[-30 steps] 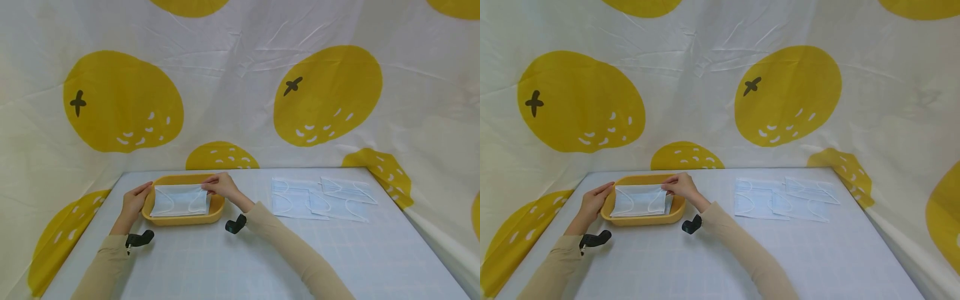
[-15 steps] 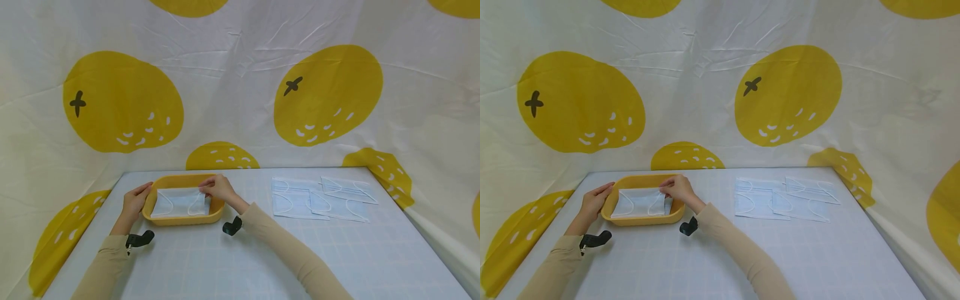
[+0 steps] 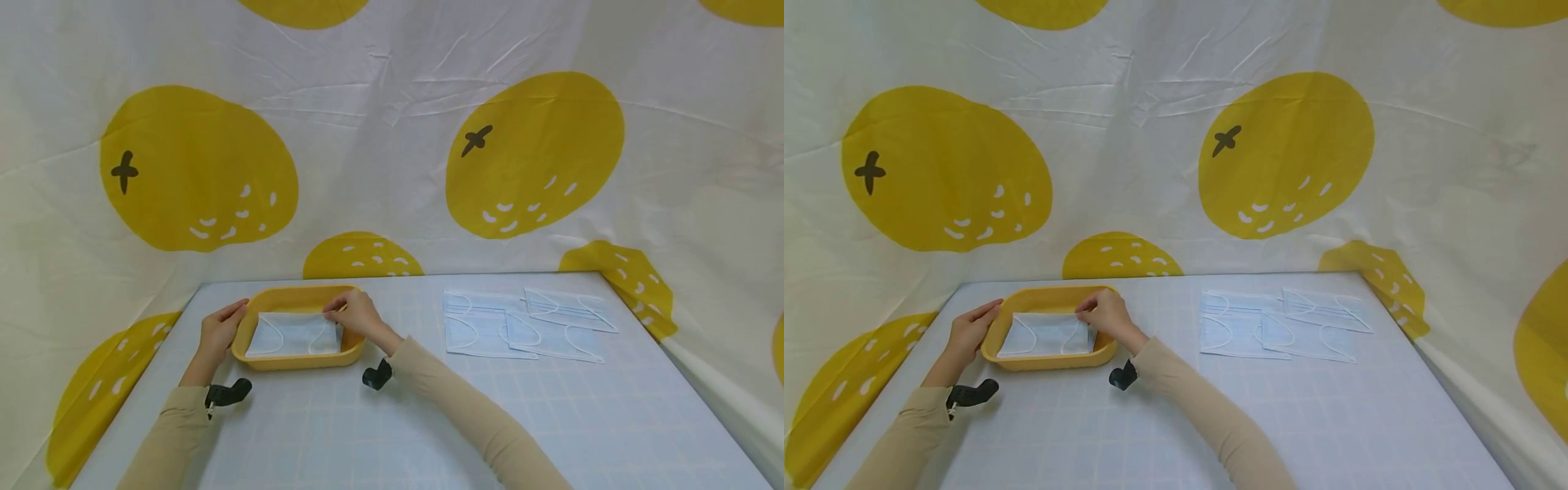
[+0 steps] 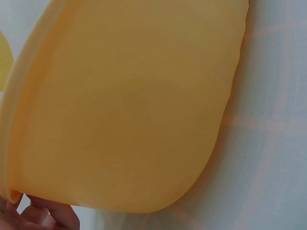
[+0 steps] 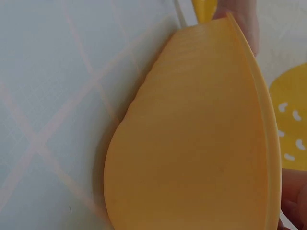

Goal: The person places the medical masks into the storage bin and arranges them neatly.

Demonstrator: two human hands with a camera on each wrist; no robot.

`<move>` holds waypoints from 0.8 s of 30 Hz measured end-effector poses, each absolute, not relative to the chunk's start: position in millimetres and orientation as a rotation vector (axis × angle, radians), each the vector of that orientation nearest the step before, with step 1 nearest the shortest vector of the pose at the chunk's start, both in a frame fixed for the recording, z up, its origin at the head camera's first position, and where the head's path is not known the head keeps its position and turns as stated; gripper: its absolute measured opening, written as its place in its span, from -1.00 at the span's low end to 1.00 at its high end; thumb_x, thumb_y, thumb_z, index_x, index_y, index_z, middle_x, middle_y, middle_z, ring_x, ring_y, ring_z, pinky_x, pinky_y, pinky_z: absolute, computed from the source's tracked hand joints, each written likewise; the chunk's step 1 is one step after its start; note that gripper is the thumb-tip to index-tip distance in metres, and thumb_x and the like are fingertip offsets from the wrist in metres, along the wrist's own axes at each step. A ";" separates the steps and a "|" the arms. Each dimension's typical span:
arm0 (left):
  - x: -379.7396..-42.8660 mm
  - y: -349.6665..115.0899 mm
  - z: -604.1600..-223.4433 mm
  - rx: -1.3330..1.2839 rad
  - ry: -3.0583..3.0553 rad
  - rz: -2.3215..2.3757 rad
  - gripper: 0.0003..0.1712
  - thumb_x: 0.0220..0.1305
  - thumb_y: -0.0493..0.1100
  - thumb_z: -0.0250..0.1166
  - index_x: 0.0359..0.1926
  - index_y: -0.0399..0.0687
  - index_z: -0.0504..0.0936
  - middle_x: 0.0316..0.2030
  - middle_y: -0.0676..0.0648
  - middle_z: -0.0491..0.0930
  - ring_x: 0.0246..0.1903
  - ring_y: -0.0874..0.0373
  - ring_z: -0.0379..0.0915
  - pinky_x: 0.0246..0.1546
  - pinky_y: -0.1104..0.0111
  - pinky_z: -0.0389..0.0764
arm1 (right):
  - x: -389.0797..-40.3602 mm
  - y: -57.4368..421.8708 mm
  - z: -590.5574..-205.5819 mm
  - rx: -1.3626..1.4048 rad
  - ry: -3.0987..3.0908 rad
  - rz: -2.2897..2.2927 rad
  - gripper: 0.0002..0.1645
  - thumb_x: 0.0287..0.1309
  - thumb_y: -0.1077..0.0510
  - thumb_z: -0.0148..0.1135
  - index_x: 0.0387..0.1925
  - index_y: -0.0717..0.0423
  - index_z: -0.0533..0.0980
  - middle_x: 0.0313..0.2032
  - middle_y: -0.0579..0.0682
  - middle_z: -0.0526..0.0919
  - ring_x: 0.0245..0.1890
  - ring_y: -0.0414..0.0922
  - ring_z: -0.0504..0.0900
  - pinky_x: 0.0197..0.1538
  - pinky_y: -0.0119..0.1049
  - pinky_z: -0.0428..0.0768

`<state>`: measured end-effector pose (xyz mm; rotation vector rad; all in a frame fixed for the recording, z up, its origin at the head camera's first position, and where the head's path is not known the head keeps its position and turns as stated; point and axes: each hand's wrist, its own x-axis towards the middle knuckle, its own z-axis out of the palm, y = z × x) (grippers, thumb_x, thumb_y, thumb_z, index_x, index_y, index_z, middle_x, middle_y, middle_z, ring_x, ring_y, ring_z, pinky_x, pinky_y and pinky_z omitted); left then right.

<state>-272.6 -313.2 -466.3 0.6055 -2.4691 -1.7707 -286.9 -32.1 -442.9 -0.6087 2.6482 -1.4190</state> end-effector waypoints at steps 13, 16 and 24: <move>-271.5 -310.8 -464.9 0.602 -2.475 -1.756 -0.39 0.41 0.11 0.05 0.36 -0.08 0.34 0.37 -0.16 0.27 -0.17 0.61 0.35 -0.32 0.80 0.46 | -283.6 -35.1 -443.3 -0.606 2.763 -1.374 -0.90 0.10 0.21 0.36 -0.32 0.10 0.71 -0.37 -0.04 0.72 -0.44 -0.27 0.55 -0.37 -0.56 0.51; -271.0 -310.0 -464.4 0.607 -2.487 -1.740 -0.38 0.41 0.12 0.05 0.36 -0.08 0.34 0.37 -0.15 0.28 -0.16 0.59 0.36 -0.33 0.80 0.47 | -283.3 -34.1 -444.3 -0.615 2.769 -1.385 -0.87 0.09 0.24 0.36 -0.26 0.10 0.70 -0.28 -0.02 0.73 -0.39 -0.24 0.59 -0.31 -0.53 0.56; -272.3 -309.9 -466.5 0.629 -2.479 -1.727 -0.39 0.41 0.12 0.05 0.35 -0.06 0.36 0.36 -0.14 0.29 -0.18 0.60 0.35 -0.34 0.81 0.44 | -280.4 -29.8 -442.3 -0.648 2.773 -1.474 -0.83 0.07 0.26 0.38 -0.23 0.11 0.69 -0.18 0.00 0.70 -0.38 -0.21 0.60 -0.31 -0.54 0.56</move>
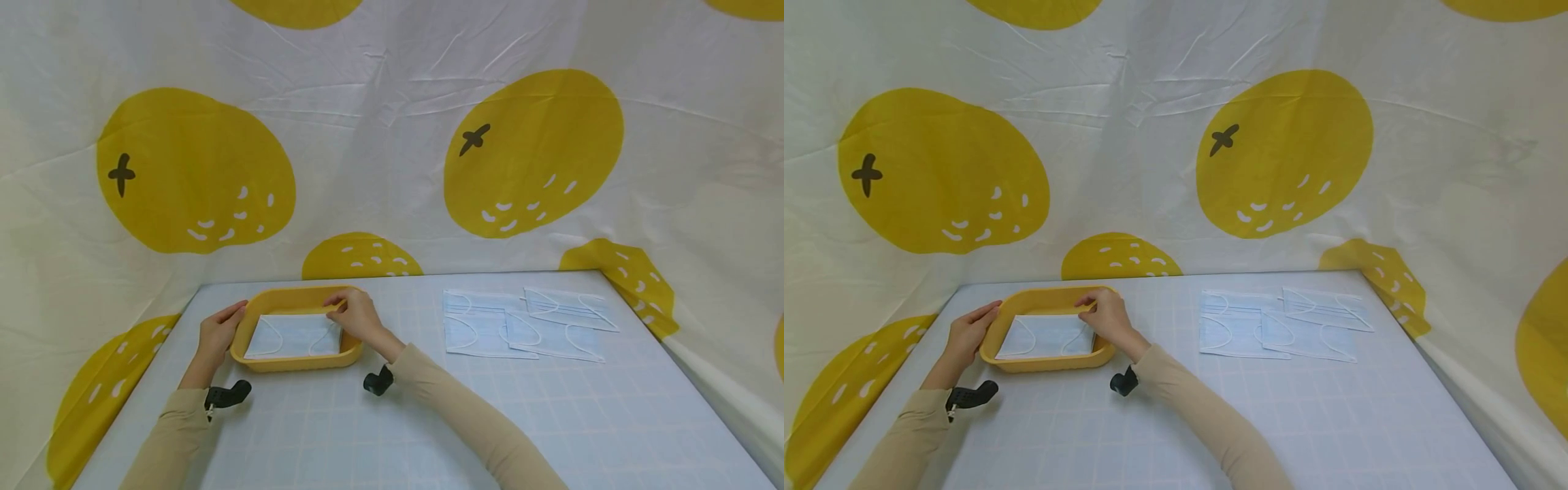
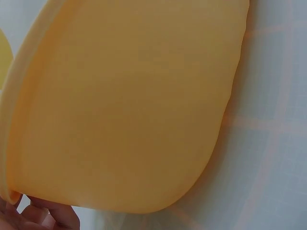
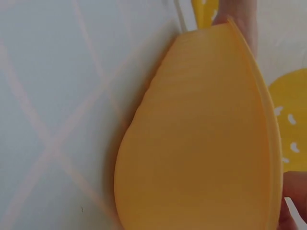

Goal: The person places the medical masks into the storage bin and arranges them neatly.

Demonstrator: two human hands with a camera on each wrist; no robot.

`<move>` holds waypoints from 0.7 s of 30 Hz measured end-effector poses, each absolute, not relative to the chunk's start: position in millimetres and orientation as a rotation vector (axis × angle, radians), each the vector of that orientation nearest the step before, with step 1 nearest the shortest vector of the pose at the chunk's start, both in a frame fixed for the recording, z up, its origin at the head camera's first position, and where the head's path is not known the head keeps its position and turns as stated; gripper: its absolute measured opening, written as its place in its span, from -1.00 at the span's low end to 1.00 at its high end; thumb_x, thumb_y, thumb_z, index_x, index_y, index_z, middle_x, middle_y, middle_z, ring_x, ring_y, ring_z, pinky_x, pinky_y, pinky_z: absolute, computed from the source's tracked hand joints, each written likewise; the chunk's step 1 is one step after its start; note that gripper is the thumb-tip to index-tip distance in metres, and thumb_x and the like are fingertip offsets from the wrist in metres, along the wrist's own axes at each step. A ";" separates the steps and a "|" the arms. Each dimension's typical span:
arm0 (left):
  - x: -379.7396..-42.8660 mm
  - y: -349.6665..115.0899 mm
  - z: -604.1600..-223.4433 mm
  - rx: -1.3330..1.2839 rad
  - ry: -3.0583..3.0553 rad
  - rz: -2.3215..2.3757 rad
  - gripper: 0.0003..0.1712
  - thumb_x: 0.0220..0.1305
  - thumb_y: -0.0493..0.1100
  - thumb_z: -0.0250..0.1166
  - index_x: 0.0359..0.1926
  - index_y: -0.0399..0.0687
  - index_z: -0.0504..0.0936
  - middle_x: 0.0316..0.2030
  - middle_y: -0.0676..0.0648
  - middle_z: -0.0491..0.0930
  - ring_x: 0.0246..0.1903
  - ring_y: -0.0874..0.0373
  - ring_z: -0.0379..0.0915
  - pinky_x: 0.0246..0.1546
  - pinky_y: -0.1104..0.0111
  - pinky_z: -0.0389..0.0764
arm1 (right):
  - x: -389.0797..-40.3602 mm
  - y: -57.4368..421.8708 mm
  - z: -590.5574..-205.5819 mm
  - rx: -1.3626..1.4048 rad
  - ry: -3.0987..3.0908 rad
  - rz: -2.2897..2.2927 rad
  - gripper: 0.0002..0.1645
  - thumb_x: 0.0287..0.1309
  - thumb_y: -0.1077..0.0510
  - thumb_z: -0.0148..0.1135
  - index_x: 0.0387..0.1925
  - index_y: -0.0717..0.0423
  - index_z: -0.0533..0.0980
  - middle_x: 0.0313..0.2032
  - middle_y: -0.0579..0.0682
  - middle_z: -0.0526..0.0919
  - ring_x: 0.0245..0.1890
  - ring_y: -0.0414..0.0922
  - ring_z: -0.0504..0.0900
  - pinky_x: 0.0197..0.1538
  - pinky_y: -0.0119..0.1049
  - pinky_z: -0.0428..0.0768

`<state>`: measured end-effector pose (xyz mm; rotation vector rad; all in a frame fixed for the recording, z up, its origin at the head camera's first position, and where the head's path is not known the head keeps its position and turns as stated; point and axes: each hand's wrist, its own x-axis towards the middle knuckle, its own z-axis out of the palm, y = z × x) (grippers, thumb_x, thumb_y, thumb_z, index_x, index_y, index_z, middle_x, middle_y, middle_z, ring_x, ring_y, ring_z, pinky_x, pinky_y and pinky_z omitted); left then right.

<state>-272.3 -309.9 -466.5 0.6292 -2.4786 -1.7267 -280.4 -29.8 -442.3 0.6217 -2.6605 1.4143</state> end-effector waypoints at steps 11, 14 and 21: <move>-275.6 -310.5 -469.7 0.676 -2.494 -1.720 -0.40 0.43 0.12 0.02 0.37 -0.03 0.35 0.38 -0.11 0.30 0.30 0.07 0.29 -0.10 0.67 0.54 | -275.9 -14.6 -439.6 0.662 -2.551 1.505 -0.78 0.08 0.26 0.38 -0.18 0.17 0.67 -0.15 0.01 0.70 -0.33 -0.12 0.63 -0.28 -0.53 0.59; -275.6 -309.6 -469.7 0.688 -2.488 -1.724 -0.41 0.43 0.11 0.01 0.37 -0.02 0.34 0.38 -0.10 0.30 0.33 0.04 0.26 -0.01 0.61 0.53 | -273.5 -7.1 -437.1 0.682 -2.522 1.515 -0.77 0.07 0.27 0.38 -0.17 0.19 0.66 -0.15 0.03 0.71 -0.32 -0.10 0.63 -0.24 -0.50 0.61; -275.8 -310.3 -470.1 0.687 -2.475 -1.727 -0.42 0.43 0.10 0.02 0.36 -0.04 0.35 0.37 -0.12 0.30 0.29 0.07 0.30 -0.18 0.71 0.54 | -269.5 15.0 -432.4 0.709 -2.452 1.495 -0.75 0.04 0.29 0.40 -0.17 0.16 0.66 -0.17 0.09 0.71 -0.34 -0.08 0.65 -0.23 -0.43 0.64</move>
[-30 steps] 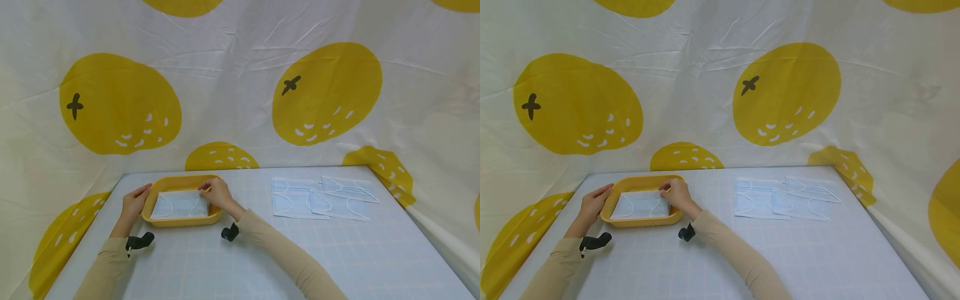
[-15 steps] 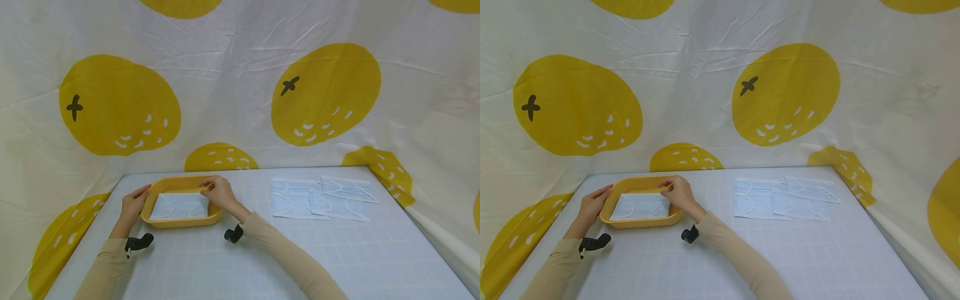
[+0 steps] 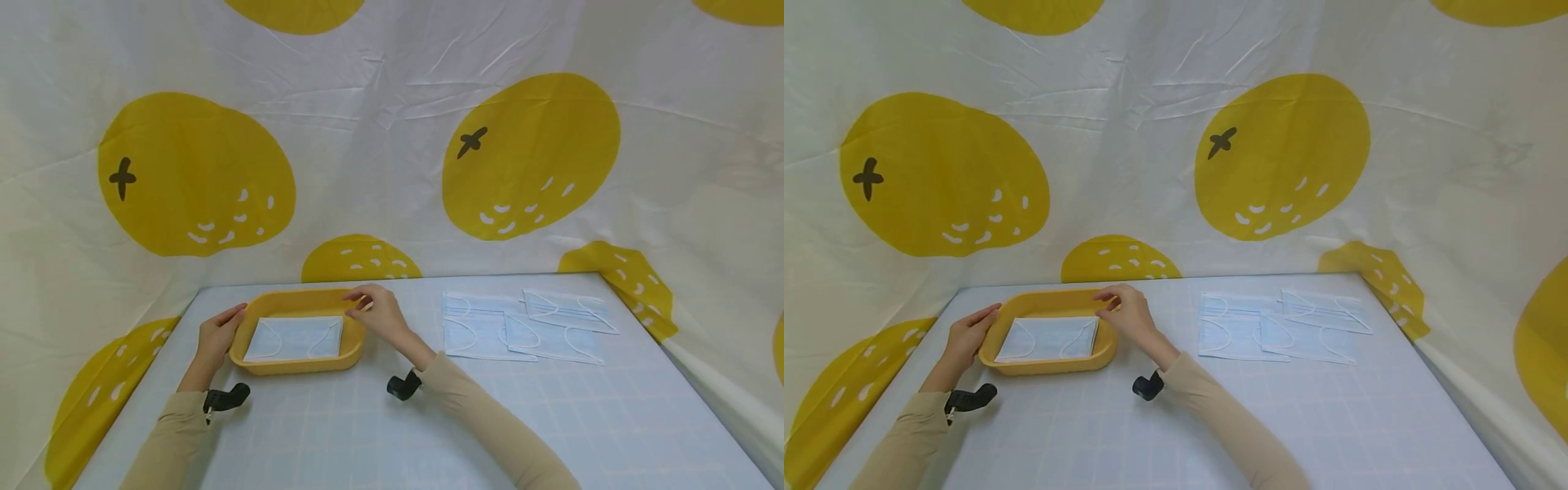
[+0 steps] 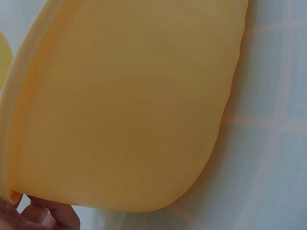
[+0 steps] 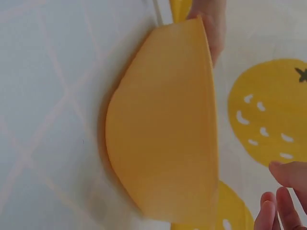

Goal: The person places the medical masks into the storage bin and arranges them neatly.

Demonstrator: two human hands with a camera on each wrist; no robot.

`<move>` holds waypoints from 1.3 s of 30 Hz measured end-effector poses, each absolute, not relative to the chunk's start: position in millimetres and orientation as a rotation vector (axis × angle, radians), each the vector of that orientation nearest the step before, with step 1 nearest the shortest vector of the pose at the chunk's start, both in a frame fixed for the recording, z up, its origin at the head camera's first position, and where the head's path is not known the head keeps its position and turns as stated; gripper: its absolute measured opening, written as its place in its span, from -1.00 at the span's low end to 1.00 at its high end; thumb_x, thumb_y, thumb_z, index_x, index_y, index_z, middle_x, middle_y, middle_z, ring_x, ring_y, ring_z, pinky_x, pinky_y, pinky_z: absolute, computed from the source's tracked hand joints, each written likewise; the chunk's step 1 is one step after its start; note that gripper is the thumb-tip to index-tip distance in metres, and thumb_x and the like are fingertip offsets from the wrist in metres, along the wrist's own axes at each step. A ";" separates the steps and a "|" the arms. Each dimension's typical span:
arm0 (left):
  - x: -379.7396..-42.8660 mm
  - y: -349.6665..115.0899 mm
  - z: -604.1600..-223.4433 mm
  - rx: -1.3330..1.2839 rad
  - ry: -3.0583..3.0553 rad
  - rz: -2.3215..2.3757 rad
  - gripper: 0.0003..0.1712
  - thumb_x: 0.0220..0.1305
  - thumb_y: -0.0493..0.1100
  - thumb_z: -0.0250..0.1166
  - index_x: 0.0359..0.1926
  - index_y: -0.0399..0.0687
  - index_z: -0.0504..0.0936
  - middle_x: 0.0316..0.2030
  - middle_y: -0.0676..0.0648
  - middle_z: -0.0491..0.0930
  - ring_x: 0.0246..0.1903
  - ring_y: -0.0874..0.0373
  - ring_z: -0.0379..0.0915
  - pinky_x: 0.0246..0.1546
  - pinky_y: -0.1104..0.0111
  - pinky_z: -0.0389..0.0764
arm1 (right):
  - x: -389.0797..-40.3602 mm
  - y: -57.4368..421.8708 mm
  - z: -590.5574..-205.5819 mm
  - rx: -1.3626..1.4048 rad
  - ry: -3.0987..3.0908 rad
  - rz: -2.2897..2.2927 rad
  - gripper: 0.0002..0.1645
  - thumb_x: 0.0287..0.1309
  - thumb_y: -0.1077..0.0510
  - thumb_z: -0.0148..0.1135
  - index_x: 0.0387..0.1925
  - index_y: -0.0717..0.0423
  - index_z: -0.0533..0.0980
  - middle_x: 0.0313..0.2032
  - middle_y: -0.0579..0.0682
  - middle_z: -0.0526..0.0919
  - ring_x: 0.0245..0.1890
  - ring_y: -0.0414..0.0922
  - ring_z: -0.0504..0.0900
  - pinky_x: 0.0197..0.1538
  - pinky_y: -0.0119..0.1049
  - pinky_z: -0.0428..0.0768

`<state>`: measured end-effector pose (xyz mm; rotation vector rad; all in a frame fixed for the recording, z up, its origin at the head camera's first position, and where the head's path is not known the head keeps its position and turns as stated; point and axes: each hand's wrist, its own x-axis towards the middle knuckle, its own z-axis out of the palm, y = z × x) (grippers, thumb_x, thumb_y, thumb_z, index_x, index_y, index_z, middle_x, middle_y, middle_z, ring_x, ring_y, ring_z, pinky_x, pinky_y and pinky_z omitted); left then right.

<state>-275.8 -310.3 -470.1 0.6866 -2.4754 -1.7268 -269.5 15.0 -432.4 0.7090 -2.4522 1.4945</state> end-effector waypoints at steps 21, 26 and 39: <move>-271.0 -310.8 -472.6 0.657 -2.507 -1.707 -0.38 0.44 0.12 0.00 0.38 -0.07 0.31 0.39 -0.16 0.27 0.29 -0.01 0.27 -0.37 0.79 0.49 | -250.7 119.6 -421.7 0.523 -2.450 1.453 -0.63 0.01 0.20 0.45 -0.08 0.04 0.62 -0.23 0.02 0.69 -0.23 -0.05 0.60 -0.23 -0.38 0.62; -272.5 -309.7 -471.8 0.631 -2.507 -1.694 -0.38 0.43 0.13 0.01 0.37 -0.06 0.33 0.38 -0.17 0.28 0.11 0.20 0.41 -0.36 0.79 0.48 | -246.7 149.4 -423.1 0.511 -2.444 1.404 -0.61 0.00 0.21 0.45 -0.07 0.06 0.62 -0.23 0.04 0.69 -0.21 0.01 0.59 -0.23 -0.36 0.62; -269.1 -310.0 -472.0 0.552 -2.536 -1.554 -0.42 0.42 0.10 0.05 0.31 -0.14 0.42 0.31 -0.24 0.36 -0.37 0.74 0.25 -0.34 0.84 0.42 | -237.9 233.2 -433.9 0.366 -2.510 1.264 -0.58 0.04 0.15 0.43 -0.01 0.07 0.59 -0.23 0.13 0.68 -0.16 0.07 0.60 -0.18 -0.40 0.62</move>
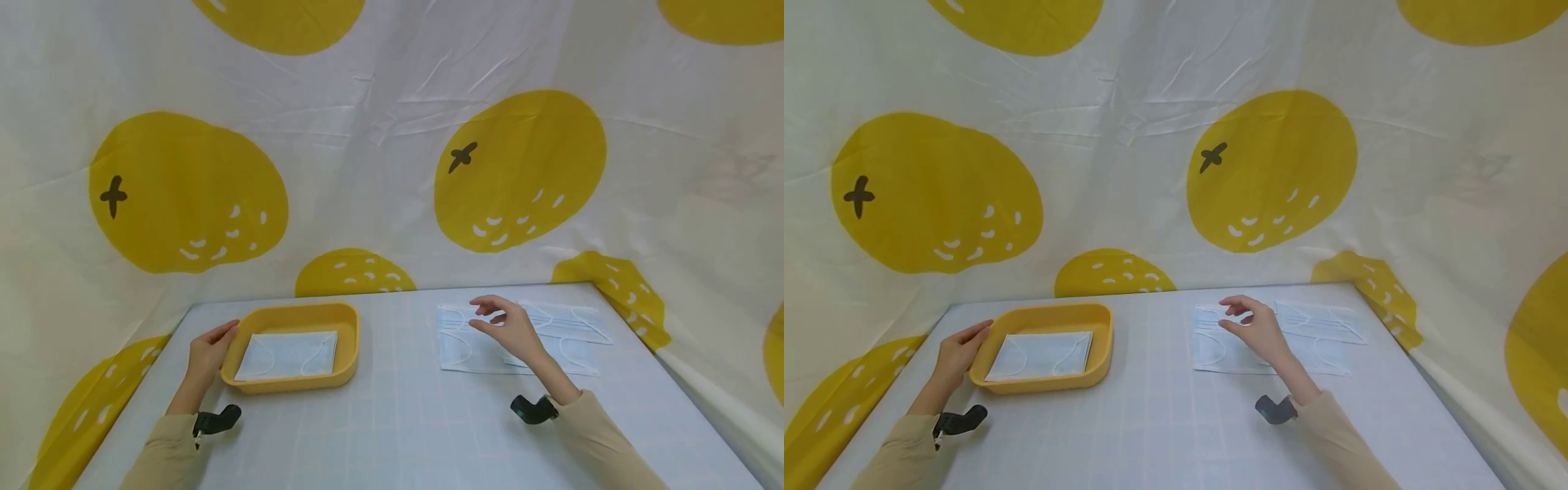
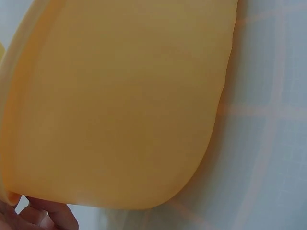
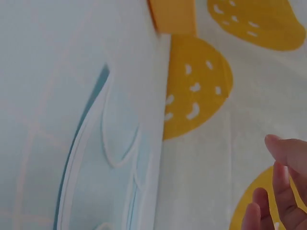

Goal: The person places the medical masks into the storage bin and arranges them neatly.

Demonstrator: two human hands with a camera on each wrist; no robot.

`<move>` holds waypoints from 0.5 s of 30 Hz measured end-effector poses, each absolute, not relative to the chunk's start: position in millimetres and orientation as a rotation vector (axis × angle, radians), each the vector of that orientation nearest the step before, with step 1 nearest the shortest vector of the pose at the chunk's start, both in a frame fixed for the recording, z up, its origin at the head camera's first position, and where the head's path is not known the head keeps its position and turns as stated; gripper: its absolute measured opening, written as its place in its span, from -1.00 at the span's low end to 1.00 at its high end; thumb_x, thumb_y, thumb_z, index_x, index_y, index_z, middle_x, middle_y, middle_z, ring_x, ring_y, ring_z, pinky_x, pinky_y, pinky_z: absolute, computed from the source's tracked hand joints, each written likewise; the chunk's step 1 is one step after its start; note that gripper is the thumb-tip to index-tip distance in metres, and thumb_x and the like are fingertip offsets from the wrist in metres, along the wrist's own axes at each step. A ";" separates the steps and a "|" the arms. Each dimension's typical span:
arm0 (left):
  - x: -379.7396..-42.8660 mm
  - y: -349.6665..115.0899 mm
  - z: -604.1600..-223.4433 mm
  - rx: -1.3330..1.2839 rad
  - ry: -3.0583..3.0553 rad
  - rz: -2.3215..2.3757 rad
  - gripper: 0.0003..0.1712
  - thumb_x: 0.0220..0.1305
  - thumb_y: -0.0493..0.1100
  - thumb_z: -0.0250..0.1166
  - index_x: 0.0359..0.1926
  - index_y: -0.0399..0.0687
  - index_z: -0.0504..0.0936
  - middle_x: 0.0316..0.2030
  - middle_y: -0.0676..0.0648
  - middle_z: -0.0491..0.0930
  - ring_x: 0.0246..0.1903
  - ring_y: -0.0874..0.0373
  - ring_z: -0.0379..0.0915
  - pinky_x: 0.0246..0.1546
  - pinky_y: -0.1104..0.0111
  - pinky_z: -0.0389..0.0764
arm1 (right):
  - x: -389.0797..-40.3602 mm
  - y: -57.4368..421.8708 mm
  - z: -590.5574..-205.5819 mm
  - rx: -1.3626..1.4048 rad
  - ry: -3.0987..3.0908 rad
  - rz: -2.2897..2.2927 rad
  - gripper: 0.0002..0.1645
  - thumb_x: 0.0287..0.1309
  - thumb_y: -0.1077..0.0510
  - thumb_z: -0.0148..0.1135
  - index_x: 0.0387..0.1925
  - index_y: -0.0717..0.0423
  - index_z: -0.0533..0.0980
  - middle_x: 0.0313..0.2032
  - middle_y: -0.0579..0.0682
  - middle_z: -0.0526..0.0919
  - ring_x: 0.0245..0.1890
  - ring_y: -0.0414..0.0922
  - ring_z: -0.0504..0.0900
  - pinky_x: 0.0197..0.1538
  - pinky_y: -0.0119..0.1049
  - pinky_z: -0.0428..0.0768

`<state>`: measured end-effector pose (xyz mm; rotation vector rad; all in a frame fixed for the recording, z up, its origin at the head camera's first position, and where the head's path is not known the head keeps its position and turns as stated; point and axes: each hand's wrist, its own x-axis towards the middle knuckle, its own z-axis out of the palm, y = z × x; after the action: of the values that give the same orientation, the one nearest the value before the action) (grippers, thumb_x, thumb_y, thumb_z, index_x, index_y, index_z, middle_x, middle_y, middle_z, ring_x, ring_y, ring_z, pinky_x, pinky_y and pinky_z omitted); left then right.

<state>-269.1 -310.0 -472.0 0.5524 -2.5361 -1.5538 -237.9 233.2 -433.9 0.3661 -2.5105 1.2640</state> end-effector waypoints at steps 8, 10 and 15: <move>-266.5 -308.5 -472.2 0.566 -2.542 -1.532 -0.41 0.42 0.13 0.03 0.31 -0.10 0.41 0.32 -0.21 0.37 -0.26 0.65 0.27 -0.33 0.86 0.39 | -231.2 283.8 -442.6 0.264 -2.528 1.155 -0.58 0.07 0.13 0.41 -0.01 0.13 0.58 -0.24 0.18 0.67 -0.20 -0.01 0.61 -0.17 -0.44 0.62; -266.3 -308.4 -472.1 0.563 -2.545 -1.515 -0.41 0.42 0.13 0.03 0.31 -0.11 0.42 0.31 -0.21 0.38 -0.25 0.65 0.27 -0.34 0.86 0.38 | -229.3 294.4 -443.4 0.247 -2.524 1.142 -0.57 0.07 0.14 0.41 0.00 0.14 0.58 -0.24 0.16 0.67 -0.23 -0.11 0.62 -0.18 -0.48 0.62; -268.1 -309.4 -473.1 0.555 -2.552 -1.513 -0.40 0.42 0.14 0.02 0.31 -0.11 0.42 0.32 -0.22 0.37 -0.23 0.63 0.29 -0.32 0.85 0.40 | -224.7 318.6 -446.8 0.167 -2.539 1.130 -0.54 0.08 0.15 0.40 0.04 0.18 0.56 -0.21 0.20 0.67 -0.27 -0.26 0.60 -0.20 -0.58 0.59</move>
<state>-268.1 -309.4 -473.1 0.5553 -2.5521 -1.5134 -224.7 318.6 -446.8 0.1674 -2.5386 1.1297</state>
